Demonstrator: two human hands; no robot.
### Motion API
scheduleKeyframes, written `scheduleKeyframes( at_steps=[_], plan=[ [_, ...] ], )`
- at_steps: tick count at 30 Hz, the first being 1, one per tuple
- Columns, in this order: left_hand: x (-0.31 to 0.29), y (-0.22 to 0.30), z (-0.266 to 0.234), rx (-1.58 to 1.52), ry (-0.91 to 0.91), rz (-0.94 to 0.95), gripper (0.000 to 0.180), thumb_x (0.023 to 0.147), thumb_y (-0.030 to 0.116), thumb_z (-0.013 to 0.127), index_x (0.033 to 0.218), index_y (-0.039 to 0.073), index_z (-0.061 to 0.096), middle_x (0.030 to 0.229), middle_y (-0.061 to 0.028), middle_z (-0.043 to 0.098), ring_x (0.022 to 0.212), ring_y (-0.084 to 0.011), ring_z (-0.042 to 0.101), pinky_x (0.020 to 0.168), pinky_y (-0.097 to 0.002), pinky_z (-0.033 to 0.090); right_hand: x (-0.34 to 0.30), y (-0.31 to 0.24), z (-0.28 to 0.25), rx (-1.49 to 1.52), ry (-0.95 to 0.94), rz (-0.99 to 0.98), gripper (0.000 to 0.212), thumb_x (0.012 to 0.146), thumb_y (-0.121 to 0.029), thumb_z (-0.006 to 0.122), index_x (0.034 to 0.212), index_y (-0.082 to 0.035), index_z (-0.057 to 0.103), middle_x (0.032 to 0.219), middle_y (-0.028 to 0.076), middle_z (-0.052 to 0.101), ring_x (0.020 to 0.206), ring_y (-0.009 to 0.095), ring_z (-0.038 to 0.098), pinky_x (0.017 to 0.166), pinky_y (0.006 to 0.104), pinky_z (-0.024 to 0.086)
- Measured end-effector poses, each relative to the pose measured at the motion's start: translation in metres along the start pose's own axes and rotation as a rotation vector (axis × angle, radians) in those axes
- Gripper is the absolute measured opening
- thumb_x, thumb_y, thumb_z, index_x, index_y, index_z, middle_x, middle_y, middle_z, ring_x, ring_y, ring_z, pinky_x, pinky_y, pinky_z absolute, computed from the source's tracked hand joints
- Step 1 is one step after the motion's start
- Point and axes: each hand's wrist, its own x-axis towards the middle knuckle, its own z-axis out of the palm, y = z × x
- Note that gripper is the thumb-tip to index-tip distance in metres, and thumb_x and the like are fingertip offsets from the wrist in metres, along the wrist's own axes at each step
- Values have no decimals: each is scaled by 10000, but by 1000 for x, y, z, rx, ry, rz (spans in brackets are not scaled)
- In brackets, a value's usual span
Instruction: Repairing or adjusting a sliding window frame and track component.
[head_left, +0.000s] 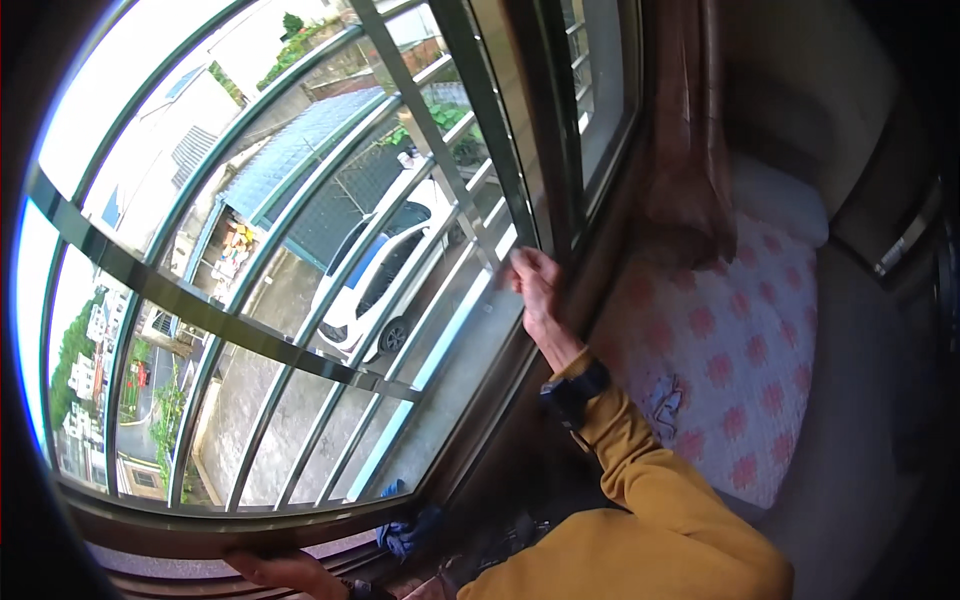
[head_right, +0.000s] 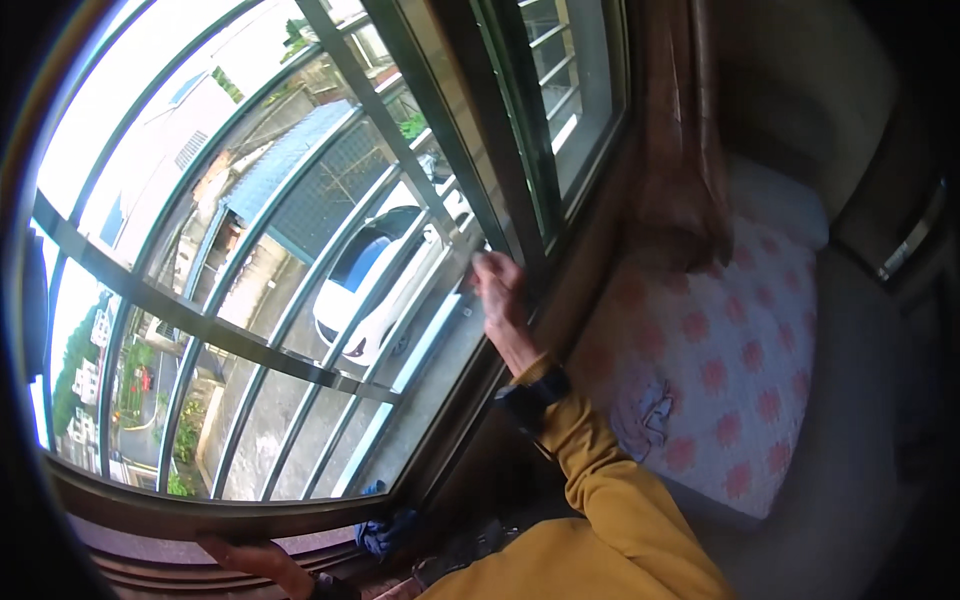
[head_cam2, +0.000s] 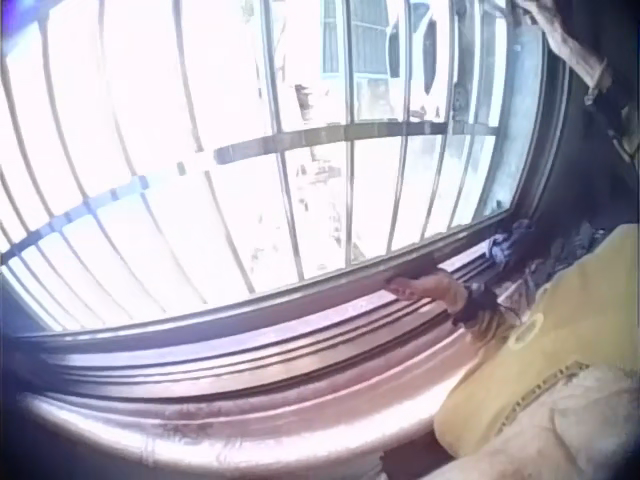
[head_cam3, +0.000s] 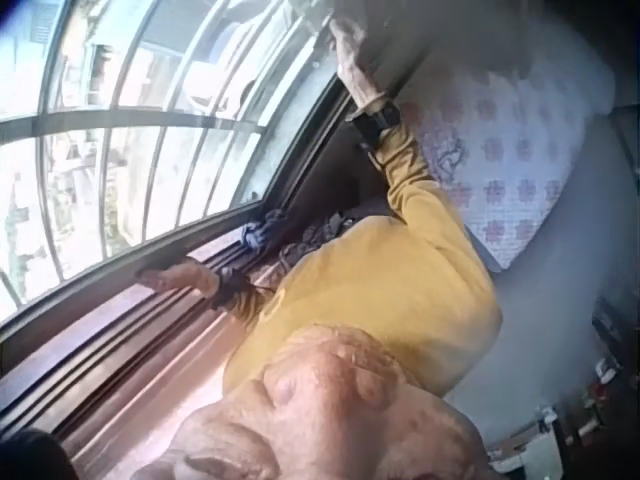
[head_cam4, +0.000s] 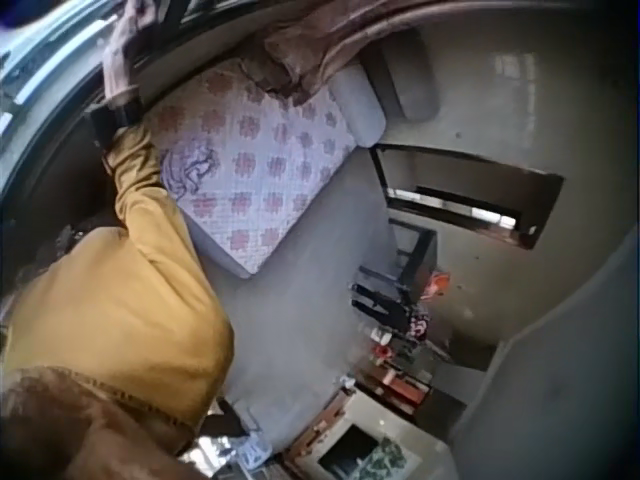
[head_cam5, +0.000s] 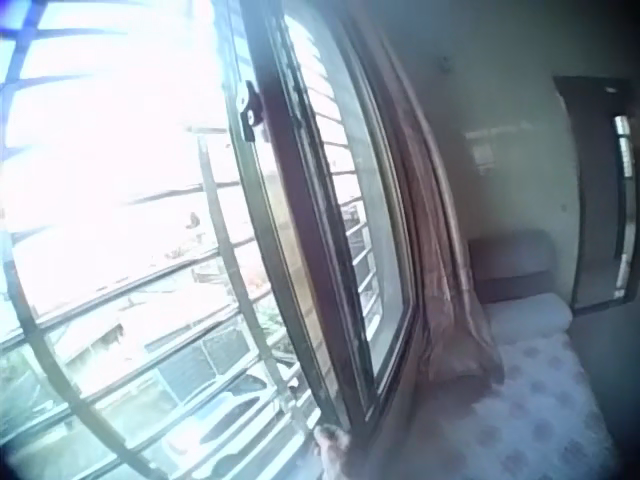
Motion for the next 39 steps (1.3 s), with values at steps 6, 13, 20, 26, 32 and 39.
scheduleKeyframes(
  at_steps=[6, 13, 20, 26, 32, 39],
  plan=[
    [10, -30, -25, 45, -25, 88, 714, 956, 543, 301, 1360, -40, 381, 1334, -204, 438, 1149, -304, 487, 957, -402, 419, -7, 43, -23, -45, 147, 211, 137, 912, -179, 606, 793, -111, 596, 606, -40, 547, 476, 32, 446, 441, 173, 356],
    [7, -15, -12, -56, 5, 18, 702, 961, 527, 321, 1380, -35, 363, 1354, -190, 435, 1183, -284, 465, 995, -382, 382, -32, -43, 44, 43, -73, -73, 132, 910, -161, 610, 891, -31, 627, 697, -27, 581, 563, 34, 467, 504, 189, 367],
    [14, -33, -22, -79, 69, -35, 631, 979, 436, 324, 1347, -70, 398, 1367, -231, 423, 1205, -315, 459, 1024, -419, 363, -53, -144, 106, -17, -309, -350, 127, 896, -136, 646, 907, -10, 630, 750, -31, 606, 655, 34, 513, 611, 194, 434],
    [13, -31, -27, -60, 44, -18, 623, 974, 428, 358, 1344, -71, 406, 1381, -221, 409, 1215, -318, 447, 1034, -426, 350, -43, -115, 84, -100, -206, -268, 132, 902, -158, 644, 915, -27, 639, 757, -19, 603, 677, 38, 516, 620, 195, 427],
    [7, -18, -15, 21, 111, -36, 621, 975, 445, 382, 1357, -45, 404, 1370, -189, 433, 1190, -308, 470, 1025, -403, 360, -96, -128, 69, 105, -391, -99, 157, 885, -157, 662, 946, -12, 664, 773, 25, 661, 659, 52, 573, 541, 192, 429],
    [4, -4, -2, -7, 105, -63, 588, 987, 436, 387, 1340, -33, 428, 1308, -171, 473, 1135, -266, 491, 982, -371, 388, -105, -110, 10, 122, -356, 110, 111, 840, -129, 702, 875, -26, 679, 688, -4, 628, 575, 57, 543, 527, 202, 417]
  ],
)
